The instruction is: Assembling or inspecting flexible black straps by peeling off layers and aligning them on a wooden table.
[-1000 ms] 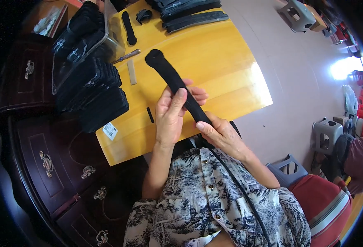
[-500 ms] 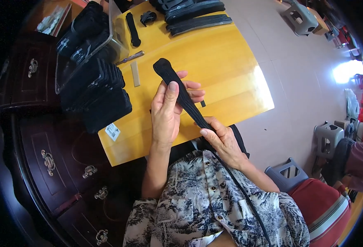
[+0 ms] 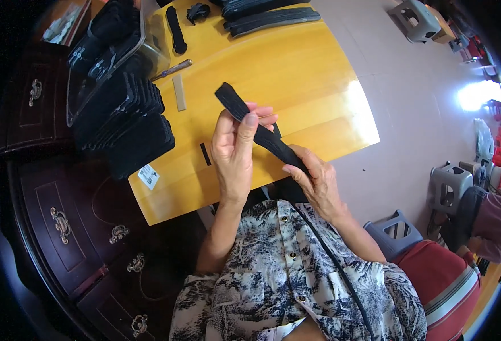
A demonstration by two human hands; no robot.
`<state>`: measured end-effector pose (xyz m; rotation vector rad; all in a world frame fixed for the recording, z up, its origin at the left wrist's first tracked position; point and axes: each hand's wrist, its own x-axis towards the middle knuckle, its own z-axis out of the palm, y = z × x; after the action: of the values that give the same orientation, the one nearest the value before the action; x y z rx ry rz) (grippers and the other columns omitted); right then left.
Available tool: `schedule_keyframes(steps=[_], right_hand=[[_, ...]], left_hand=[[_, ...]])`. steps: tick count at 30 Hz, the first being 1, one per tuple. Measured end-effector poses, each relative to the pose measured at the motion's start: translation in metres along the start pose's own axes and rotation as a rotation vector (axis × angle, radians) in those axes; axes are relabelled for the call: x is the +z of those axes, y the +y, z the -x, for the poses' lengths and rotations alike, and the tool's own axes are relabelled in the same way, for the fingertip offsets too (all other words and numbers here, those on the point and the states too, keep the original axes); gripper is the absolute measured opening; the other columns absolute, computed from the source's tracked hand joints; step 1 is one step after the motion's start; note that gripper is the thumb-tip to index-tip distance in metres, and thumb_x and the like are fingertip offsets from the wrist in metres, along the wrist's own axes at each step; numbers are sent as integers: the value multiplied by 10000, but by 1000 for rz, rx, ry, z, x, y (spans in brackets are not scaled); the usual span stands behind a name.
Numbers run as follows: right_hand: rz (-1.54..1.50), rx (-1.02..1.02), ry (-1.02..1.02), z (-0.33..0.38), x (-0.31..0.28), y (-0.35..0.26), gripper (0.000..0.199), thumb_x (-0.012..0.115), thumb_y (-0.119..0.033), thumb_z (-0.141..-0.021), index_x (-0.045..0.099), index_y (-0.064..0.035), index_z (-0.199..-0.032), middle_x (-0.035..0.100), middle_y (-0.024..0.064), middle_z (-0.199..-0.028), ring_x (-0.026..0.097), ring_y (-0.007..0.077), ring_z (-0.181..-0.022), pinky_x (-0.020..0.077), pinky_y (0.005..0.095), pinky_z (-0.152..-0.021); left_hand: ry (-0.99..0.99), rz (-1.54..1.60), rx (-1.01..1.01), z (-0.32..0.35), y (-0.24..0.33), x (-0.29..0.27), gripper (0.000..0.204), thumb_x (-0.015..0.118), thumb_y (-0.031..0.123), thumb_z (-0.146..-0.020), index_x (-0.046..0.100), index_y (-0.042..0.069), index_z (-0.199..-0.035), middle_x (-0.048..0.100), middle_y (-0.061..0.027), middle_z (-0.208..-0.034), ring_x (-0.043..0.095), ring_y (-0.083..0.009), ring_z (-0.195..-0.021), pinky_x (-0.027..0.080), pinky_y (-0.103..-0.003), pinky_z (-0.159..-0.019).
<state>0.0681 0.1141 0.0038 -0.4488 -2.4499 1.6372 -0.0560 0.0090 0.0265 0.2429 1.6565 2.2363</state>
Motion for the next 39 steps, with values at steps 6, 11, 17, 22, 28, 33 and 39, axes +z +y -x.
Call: schedule_keyframes(steps=[6, 11, 17, 22, 28, 33, 39], right_hand=[[-125, 156, 63, 11, 6, -1, 319, 664, -177, -882, 589, 0, -1137, 657, 145, -884, 645, 233, -771, 503, 310, -713], [-303, 250, -295, 7, -4, -12, 335, 681, -244, -883, 626, -8, -1115, 654, 90, -785, 612, 138, -728, 499, 293, -679], [-309, 85, 20, -21, -21, -28, 262, 695, -163, -862, 662, -30, -1086, 666, 85, -898, 631, 121, -817, 518, 261, -655], [-275, -125, 204, -38, -24, -49, 293, 703, -92, -829, 647, -44, -1112, 652, 49, -932, 641, 128, -842, 512, 241, -641], [-183, -316, 226, -43, -21, -49, 202, 723, -47, -801, 680, -24, -997, 666, 61, -904, 650, 138, -818, 518, 231, -594], [-195, -329, 199, -42, -25, -47, 166, 728, -42, -794, 679, -21, -951, 674, 52, -881, 650, 136, -794, 523, 230, -569], [-171, -333, 150, -42, -24, -48, 141, 736, -16, -779, 666, -18, -902, 674, 52, -868, 646, 131, -741, 518, 230, -548]], left_hand=[[-11, 22, -44, 7, -5, 5, 260, 540, 208, -981, 539, -18, -1109, 658, -159, -1001, 672, -225, -905, 530, -305, -805], [-106, 241, -185, 5, 0, -12, 354, 478, 303, -1005, 535, -14, -1152, 598, -70, -825, 587, -138, -714, 485, -264, -665], [-170, 277, -354, 23, 11, -21, 491, 379, 435, -1018, 531, -20, -1122, 421, 23, -676, 358, -38, -542, 320, -192, -508], [-240, 134, -353, 36, 14, -18, 463, 363, 415, -1027, 539, -3, -1123, 422, 24, -653, 360, -34, -539, 316, -182, -499], [-262, -165, -242, 41, 22, -12, 463, 395, 394, -1019, 456, 12, -1274, 507, -6, -753, 431, -43, -606, 343, -168, -527], [-314, -153, -204, 37, 23, -12, 411, 418, 367, -1017, 478, 5, -1201, 541, -28, -805, 473, -61, -660, 401, -196, -596], [-360, -145, -116, 34, 23, -19, 316, 485, 301, -1003, 495, 3, -1110, 569, -51, -870, 508, -74, -726, 430, -214, -660]])
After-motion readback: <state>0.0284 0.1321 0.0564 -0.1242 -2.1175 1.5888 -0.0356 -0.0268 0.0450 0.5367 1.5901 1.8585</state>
